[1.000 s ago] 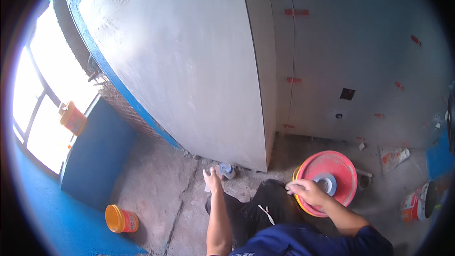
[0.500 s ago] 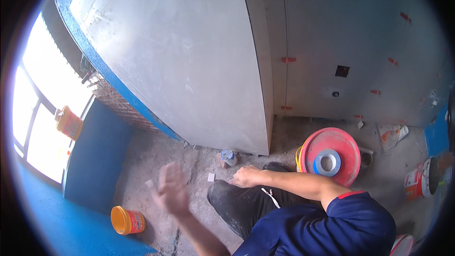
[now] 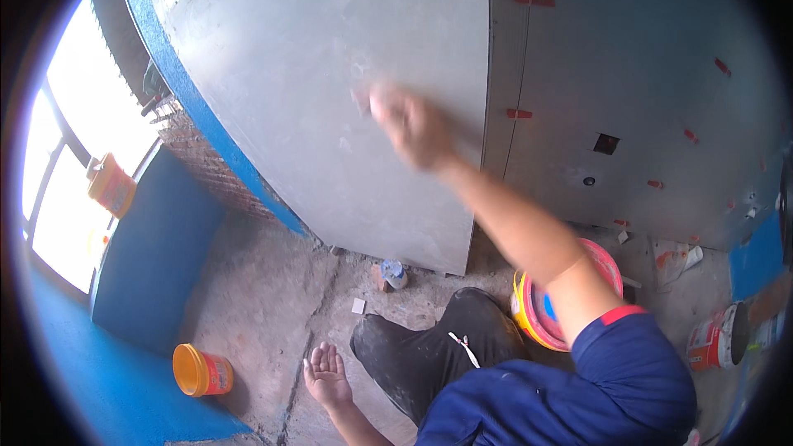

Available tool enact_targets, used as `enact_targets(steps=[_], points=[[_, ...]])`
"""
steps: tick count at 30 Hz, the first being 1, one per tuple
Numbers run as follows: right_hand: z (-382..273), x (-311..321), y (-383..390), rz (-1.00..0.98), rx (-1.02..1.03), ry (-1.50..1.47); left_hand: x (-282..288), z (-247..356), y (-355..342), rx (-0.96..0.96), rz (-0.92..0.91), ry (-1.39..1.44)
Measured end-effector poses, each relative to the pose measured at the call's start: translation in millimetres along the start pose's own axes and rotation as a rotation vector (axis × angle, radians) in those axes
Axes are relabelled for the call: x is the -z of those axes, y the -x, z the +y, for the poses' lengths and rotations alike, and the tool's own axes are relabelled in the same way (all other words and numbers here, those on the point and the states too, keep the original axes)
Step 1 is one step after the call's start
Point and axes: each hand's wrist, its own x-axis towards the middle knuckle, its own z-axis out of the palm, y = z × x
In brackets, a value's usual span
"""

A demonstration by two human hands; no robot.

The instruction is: The person applies blue tape to large tiles on a wall and then uses a power drill to make holes in the tiles.

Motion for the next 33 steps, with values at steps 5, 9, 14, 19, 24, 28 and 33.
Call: enact_targets(steps=[5,9,14,19,24,28,33], points=[[135.8,-82.1,251.2,-0.836,-0.782,0.400,-10.1,-2.9,1.1,0.020,-0.134,-0.059],[60.0,-13.4,305.8,-0.984,-0.755,-0.027,14.9,2.3,-0.7,-0.093,-0.025,-0.325],[-16.6,173.4,305.8,-0.591,-0.990,-0.087,43.9,-31.2,-11.0,-0.088,-0.065,-0.551],[-64.3,267.5,351.4,-0.622,-0.997,0.594,-23.5,-66.2,18.7,-0.053,-0.322,-0.739],[-54.5,256.1,410.0,-0.867,-0.653,0.870,-84.1,-102.1,22.8,0.177,-0.485,-0.804],[-61.5,256.0,390.2,-0.787,-0.572,0.796,-116.4,-127.0,40.1,0.207,-0.633,-0.793],[-84.4,225.7,349.4,-0.595,-0.677,0.351,-162.5,-147.2,80.5,0.317,-0.811,-0.789]])
